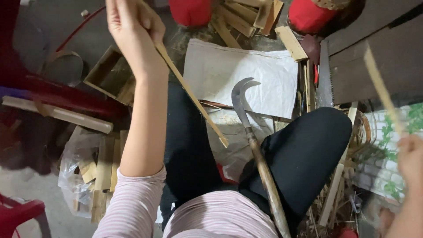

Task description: A person uses a curved sickle blade to shave and smooth a long strip of bamboo in a workshop environment.

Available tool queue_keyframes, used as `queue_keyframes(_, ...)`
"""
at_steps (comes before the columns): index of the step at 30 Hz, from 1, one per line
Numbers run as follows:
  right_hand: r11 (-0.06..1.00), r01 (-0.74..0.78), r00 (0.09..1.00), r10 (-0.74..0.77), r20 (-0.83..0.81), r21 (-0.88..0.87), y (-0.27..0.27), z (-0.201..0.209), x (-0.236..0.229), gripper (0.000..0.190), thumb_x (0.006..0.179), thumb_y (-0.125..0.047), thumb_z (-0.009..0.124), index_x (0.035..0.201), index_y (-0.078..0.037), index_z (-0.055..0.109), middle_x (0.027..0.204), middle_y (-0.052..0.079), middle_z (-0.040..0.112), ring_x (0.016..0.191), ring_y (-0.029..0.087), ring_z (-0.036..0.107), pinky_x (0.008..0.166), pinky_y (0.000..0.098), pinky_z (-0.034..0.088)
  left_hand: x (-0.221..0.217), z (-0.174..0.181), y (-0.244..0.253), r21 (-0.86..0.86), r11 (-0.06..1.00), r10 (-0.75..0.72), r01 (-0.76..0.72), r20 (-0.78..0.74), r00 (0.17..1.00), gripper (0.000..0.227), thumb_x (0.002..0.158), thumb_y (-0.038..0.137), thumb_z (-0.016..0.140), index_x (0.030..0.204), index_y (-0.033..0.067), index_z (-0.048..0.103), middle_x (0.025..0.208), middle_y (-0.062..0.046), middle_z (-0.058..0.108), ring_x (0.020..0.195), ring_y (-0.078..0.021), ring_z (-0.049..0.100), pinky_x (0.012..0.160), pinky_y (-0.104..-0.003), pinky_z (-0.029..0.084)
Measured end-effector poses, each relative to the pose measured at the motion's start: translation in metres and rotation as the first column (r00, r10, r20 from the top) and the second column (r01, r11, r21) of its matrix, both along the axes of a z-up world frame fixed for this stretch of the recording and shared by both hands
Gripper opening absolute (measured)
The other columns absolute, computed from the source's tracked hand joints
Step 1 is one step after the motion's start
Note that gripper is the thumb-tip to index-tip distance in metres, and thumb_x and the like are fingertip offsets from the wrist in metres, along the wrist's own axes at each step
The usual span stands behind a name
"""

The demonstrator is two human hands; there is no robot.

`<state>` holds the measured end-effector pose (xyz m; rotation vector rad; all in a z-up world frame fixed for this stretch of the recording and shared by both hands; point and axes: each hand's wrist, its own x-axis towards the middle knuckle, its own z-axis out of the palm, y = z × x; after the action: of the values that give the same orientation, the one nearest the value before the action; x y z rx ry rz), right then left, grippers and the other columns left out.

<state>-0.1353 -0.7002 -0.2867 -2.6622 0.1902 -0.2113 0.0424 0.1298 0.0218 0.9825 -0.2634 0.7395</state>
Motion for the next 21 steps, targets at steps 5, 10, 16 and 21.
queue_keyframes(5, 0.925, 0.154, 0.934, -0.251, -0.255, -0.346, 0.154, 0.106, 0.011, 0.061, 0.116, -0.051, 0.061, 0.137, 0.005, 0.074, 0.132, 0.038, 0.067, 0.123, 0.055, 0.056, 0.096, 0.0617, 0.045, -0.006, -0.019, -0.018, 0.054, 0.996, -0.068, 0.07, -0.021, 0.997, 0.021, 0.116, 0.026, 0.056, 0.124, 0.0185, 0.074, 0.07, -0.005, 0.037, 0.049, -0.0148, 0.027, 0.046, -0.032, 0.027)
queue_keyframes(10, 0.995, -0.089, 0.996, 0.089, 0.004, 0.042, 0.381, 0.256, 0.032, 0.027, 0.118, -0.017, 0.063, 0.138, -0.002, 0.073, 0.126, 0.023, 0.069, 0.106, 0.034, 0.068, 0.085, 0.0463, 0.053, -0.015, -0.023, -0.059, 0.03, 0.99, -0.129, 0.135, -0.154, 0.98, 0.016, 0.113, 0.03, 0.063, 0.121, 0.0253, 0.076, 0.066, -0.001, 0.04, 0.05, -0.0109, 0.031, 0.043, -0.027, 0.027)
queue_keyframes(16, 0.825, -0.407, 0.721, 0.553, -0.417, 0.392, 0.534, 0.31, 0.038, 0.026, 0.098, -0.037, 0.062, 0.111, -0.014, 0.067, 0.074, 0.0, 0.08, 0.071, 0.011, 0.082, 0.071, 0.0288, 0.068, -0.022, -0.031, -0.099, -0.07, 0.968, -0.251, 0.241, -0.227, 0.941, 0.029, 0.115, 0.03, 0.065, 0.143, 0.022, 0.069, 0.071, -0.001, 0.04, 0.054, -0.009, 0.025, 0.044, -0.027, 0.024)
queue_keyframes(21, 0.63, -0.476, 0.671, 0.712, -0.21, 0.614, 0.552, 0.273, 0.035, 0.051, 0.11, -0.033, 0.045, 0.063, -0.014, 0.045, 0.056, -0.004, 0.045, 0.053, 0.011, 0.043, 0.062, 0.029, 0.038, -0.028, -0.028, -0.102, -0.054, 0.965, -0.26, 0.256, -0.309, 0.915, 0.044, 0.112, 0.038, 0.063, 0.152, 0.0199, 0.061, 0.066, -0.001, 0.035, 0.054, -0.0086, 0.021, 0.046, -0.027, 0.025)
